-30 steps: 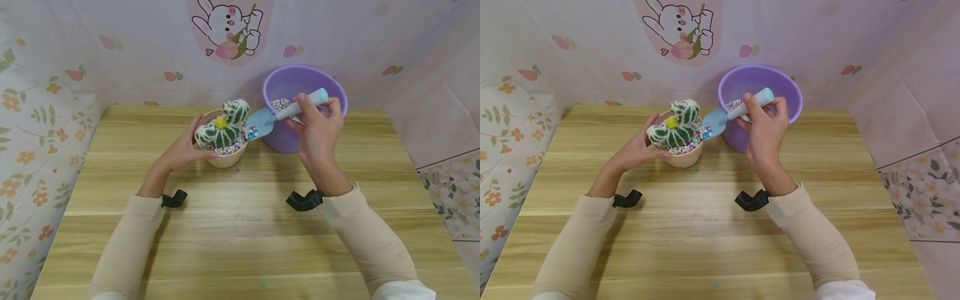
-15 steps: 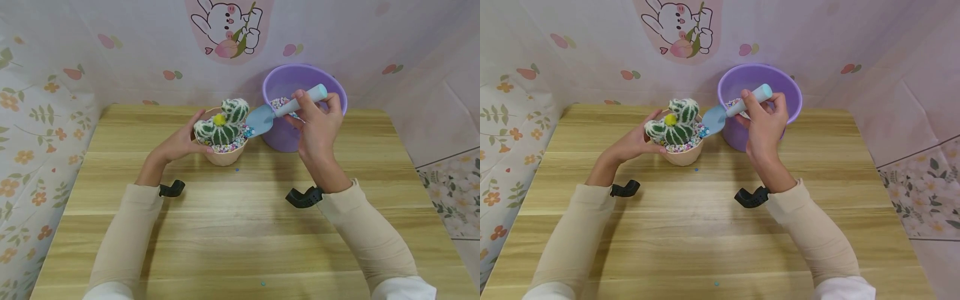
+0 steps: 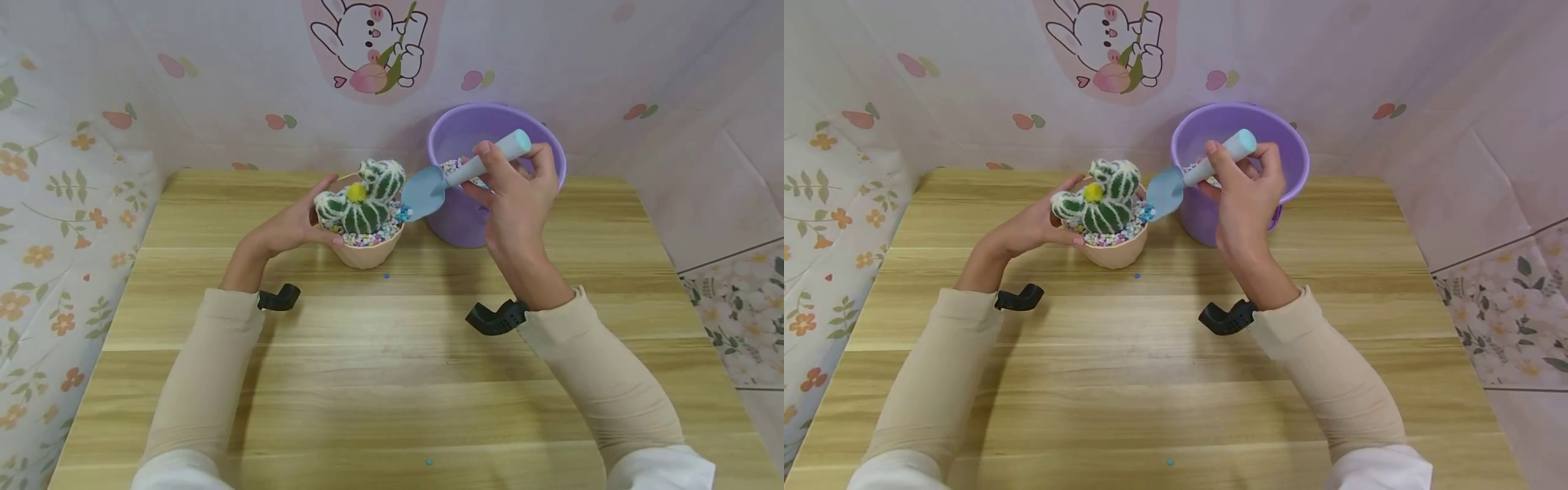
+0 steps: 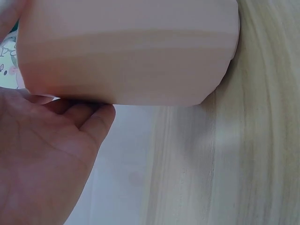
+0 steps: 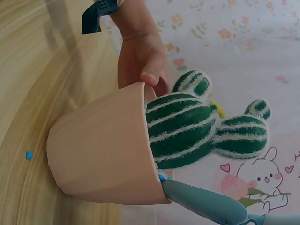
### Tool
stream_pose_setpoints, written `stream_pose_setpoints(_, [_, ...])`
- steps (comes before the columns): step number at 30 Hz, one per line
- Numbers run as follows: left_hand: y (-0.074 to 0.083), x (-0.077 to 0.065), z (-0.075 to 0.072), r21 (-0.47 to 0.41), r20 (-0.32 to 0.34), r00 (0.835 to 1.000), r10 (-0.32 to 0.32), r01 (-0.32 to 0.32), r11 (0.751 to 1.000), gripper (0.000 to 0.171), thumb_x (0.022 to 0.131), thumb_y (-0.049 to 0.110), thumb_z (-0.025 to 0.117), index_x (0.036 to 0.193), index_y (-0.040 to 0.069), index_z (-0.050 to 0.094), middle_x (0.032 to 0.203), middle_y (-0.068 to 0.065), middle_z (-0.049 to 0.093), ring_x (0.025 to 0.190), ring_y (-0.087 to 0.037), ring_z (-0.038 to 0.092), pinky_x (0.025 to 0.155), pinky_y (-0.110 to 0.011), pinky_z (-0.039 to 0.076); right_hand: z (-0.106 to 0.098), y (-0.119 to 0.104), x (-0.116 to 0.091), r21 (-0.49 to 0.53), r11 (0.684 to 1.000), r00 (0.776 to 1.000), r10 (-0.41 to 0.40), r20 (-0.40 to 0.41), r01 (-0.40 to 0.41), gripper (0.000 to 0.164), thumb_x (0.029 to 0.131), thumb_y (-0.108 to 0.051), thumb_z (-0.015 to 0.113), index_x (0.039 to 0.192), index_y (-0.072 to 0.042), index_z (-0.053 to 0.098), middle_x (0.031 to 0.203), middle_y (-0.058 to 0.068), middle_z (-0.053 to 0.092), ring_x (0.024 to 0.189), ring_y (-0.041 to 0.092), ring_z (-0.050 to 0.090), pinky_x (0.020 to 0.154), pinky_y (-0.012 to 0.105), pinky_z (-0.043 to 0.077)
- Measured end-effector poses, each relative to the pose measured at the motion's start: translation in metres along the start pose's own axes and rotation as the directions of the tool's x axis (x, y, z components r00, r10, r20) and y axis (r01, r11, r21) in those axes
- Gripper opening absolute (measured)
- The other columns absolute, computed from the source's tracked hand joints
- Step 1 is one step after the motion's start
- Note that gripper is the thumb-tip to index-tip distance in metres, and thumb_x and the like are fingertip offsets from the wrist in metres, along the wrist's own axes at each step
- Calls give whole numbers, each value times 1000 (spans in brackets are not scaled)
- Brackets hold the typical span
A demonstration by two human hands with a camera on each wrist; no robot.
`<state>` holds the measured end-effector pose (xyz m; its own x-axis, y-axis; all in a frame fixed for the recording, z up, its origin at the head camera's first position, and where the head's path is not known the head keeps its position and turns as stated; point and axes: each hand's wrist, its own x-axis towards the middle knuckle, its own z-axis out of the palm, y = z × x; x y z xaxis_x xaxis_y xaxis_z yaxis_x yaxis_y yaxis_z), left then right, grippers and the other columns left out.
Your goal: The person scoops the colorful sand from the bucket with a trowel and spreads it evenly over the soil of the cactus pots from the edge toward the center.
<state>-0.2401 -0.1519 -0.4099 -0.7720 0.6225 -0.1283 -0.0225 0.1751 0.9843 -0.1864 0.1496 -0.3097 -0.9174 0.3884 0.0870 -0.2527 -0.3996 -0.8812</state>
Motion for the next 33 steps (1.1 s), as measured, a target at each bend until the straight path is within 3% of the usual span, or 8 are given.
stream_pose_setpoints(7, [0,1,-3,-32,32,999,8,-7,999,112,81,7,78,157,25,-2,150,-8,35,132,-25,44,102,-31,43,4,-1,1,-21,1000,1000,0,9,1,32,78,-4,80,87,-5,48,88,16,69,72,29,70,67,43,59])
stream_pose_setpoints(16, [0,0,-2,-49,21,1000,8,-7,999,113,82,6,77,157,25,-4,155,-7,29,136,-26,41,106,-36,40,7,1,0,-23,1000,1000,-15,14,15,33,77,-3,81,86,-5,49,86,16,69,75,30,71,66,42,59])
stream_pose_setpoints(24, [-8,-6,8,-8,-78,994,77,-78,997,107,84,6,74,158,21,-3,163,-2,10,144,-22,27,117,-42,23,7,2,0,-25,999,999,-26,22,27,33,77,-3,81,86,-4,49,85,16,69,80,35,71,63,40,59])
stream_pose_setpoints(33, [-14,-17,20,28,-191,978,88,-84,996,101,87,14,73,158,17,1,163,-3,13,147,-19,22,119,-40,19,8,3,0,-25,999,998,-39,41,40,32,77,-2,80,87,-4,49,85,16,68,82,34,71,63,40,59])
